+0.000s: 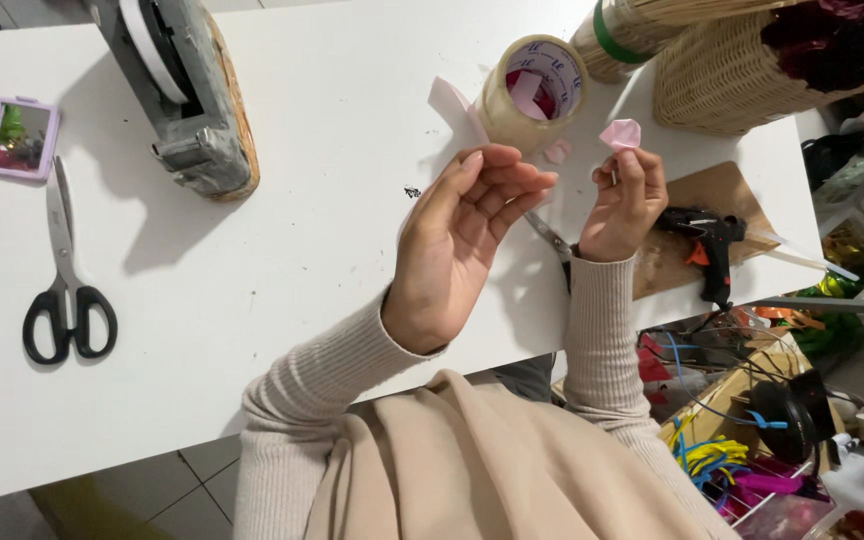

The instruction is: The person folds a pink ribbon into a small shape, applies hot glue to secure it, and trims the edges with scissors. They repeat this process to create multiple small folded ribbon pieces on a white table.

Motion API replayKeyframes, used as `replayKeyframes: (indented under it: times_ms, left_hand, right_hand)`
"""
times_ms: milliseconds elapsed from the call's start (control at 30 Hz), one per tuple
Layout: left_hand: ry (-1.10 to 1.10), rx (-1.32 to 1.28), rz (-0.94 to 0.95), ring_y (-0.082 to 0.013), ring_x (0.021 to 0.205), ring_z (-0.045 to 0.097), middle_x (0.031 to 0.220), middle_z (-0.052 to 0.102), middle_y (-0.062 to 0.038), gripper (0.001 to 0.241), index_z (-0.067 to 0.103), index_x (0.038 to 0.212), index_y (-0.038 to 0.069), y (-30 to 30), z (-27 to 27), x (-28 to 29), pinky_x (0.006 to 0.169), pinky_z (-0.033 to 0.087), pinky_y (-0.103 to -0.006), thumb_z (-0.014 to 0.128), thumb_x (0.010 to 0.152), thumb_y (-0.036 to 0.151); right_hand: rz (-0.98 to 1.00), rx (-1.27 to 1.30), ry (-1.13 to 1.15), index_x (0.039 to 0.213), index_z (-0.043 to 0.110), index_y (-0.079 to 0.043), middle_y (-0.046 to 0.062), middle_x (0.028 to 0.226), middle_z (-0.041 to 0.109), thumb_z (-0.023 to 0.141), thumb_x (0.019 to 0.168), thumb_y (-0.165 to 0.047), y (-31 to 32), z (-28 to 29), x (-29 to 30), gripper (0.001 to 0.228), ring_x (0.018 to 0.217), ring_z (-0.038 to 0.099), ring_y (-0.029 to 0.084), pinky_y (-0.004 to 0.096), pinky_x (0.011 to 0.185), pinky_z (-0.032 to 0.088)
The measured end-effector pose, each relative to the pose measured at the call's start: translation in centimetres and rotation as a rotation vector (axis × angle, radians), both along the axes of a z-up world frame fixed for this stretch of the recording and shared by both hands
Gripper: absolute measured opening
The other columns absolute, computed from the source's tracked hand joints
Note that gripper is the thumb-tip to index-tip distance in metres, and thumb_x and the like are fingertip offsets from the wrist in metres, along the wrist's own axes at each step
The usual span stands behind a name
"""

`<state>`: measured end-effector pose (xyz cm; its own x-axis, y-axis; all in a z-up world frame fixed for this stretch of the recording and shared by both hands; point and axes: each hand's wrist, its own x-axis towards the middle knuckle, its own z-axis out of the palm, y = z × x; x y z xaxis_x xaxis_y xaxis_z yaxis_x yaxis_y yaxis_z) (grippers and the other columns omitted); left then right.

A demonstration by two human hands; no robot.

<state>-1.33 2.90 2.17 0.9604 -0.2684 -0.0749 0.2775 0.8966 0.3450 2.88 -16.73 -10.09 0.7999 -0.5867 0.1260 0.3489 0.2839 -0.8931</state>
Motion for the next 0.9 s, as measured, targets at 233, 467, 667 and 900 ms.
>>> replayKeyframes:
  times_ms: [233, 467, 667, 900]
  left_hand:
    - [0.001, 0.107, 0.042, -0.0227, 0.090, 0.060, 0.090, 0.059, -0.011, 0.019, 0.052, 0.097, 0.003, -0.5, 0.4, 0.2, 0.089, 0.048, -0.0293, 0.060, 0.080, 0.000]
    - [0.059, 0.122, 0.005, -0.0233, 0.071, 0.063, 0.075, 0.058, -0.009, 0.044, 0.043, 0.111, 0.000, -0.5, -1.1, 1.0, 0.077, 0.054, -0.0323, 0.065, 0.073, -0.001]
    - [0.013, 0.218, 0.015, -0.0142, 0.074, 0.064, 0.077, 0.063, -0.005, 0.017, 0.061, 0.092, 0.004, -0.9, -2.7, 1.5, 0.079, 0.053, -0.0267, 0.066, 0.076, 0.008]
    - [-0.020, 0.208, 0.077, -0.0196, 0.093, 0.062, 0.092, 0.065, -0.012, 0.021, 0.057, 0.105, 0.002, -1.1, -2.4, 1.8, 0.088, 0.049, -0.0324, 0.055, 0.089, 0.016]
  right_hand:
    - [0.007, -0.012, 0.006, 0.075, 0.059, -0.008, 0.002, 0.063, 0.050, 0.061, 0.078, -0.011, 0.3, 0.2, 0.0, 0.005, 0.060, 0.047, 0.010, 0.022, 0.055, 0.039]
    - [0.000, -0.011, 0.016, 0.075, 0.058, -0.008, 0.003, 0.062, 0.050, 0.060, 0.078, -0.009, 0.2, 0.3, -0.1, 0.004, 0.059, 0.048, 0.010, 0.022, 0.055, 0.039]
    - [0.006, -0.003, 0.022, 0.074, 0.059, -0.009, 0.001, 0.063, 0.050, 0.061, 0.077, -0.011, -0.3, -0.3, -0.1, 0.004, 0.061, 0.047, 0.009, 0.022, 0.057, 0.038]
    - [0.016, -0.015, -0.029, 0.086, 0.058, 0.001, 0.007, 0.066, 0.050, 0.058, 0.082, -0.006, -1.2, -1.8, 0.1, 0.008, 0.064, 0.049, 0.011, 0.022, 0.057, 0.045]
